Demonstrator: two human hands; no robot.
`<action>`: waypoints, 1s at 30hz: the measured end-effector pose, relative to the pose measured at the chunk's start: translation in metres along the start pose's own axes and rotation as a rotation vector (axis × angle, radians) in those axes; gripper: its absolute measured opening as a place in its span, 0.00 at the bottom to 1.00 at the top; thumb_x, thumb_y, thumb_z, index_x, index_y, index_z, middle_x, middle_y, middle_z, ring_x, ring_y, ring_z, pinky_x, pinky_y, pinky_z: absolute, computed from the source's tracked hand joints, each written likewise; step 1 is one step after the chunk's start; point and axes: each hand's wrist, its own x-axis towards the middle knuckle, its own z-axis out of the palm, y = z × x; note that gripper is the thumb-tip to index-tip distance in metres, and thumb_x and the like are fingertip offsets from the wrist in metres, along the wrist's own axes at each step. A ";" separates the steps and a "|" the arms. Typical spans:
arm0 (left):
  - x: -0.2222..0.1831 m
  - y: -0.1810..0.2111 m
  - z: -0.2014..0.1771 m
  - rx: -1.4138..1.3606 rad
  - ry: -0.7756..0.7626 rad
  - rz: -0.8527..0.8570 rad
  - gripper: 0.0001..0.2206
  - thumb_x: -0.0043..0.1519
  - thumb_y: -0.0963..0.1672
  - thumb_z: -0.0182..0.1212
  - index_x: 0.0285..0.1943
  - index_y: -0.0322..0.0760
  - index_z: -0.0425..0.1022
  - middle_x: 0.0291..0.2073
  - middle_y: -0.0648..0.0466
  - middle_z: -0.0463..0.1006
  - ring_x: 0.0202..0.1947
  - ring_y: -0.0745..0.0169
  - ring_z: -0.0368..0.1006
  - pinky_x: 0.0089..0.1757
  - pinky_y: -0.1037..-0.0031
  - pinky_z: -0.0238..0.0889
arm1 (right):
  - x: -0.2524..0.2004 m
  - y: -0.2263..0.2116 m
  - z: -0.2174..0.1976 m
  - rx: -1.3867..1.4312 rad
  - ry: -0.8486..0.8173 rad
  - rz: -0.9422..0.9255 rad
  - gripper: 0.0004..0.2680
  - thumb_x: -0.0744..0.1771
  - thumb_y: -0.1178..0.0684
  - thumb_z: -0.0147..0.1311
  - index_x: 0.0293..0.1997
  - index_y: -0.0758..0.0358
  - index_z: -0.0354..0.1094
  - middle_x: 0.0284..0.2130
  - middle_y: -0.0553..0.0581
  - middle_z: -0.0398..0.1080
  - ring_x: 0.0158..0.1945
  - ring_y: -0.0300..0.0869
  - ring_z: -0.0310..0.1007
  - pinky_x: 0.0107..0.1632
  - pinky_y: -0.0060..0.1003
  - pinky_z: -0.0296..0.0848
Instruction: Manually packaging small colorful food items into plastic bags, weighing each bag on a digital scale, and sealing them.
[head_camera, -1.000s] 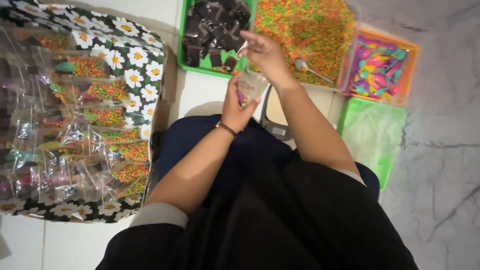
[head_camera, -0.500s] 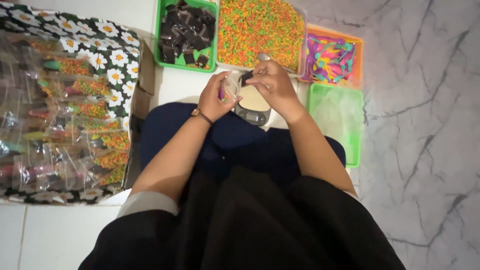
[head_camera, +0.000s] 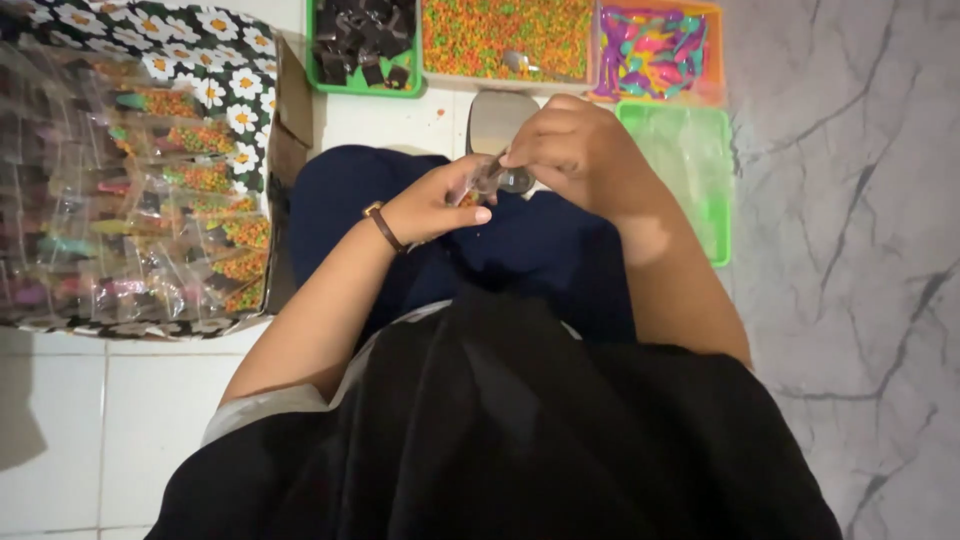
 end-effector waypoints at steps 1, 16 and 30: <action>-0.004 0.010 0.007 0.001 -0.006 -0.007 0.27 0.59 0.43 0.65 0.68 0.32 0.64 0.47 0.49 0.75 0.45 0.63 0.69 0.49 0.76 0.64 | -0.001 -0.010 -0.003 0.002 0.006 0.006 0.08 0.60 0.67 0.63 0.38 0.65 0.78 0.37 0.53 0.76 0.39 0.46 0.70 0.44 0.37 0.69; -0.020 0.031 0.049 -0.340 -0.346 -0.002 0.21 0.65 0.48 0.57 0.60 0.27 0.65 0.47 0.44 0.74 0.37 0.63 0.73 0.39 0.74 0.69 | -0.013 -0.063 -0.003 0.219 -0.112 0.122 0.05 0.62 0.64 0.61 0.39 0.66 0.78 0.29 0.58 0.73 0.32 0.45 0.69 0.48 0.38 0.67; -0.020 0.022 0.055 -0.557 -0.282 0.067 0.20 0.64 0.48 0.59 0.59 0.28 0.70 0.41 0.46 0.76 0.35 0.61 0.73 0.37 0.72 0.71 | -0.036 -0.060 0.010 0.243 -0.078 0.216 0.14 0.61 0.64 0.58 0.50 0.58 0.79 0.50 0.58 0.75 0.37 0.36 0.65 0.67 0.44 0.45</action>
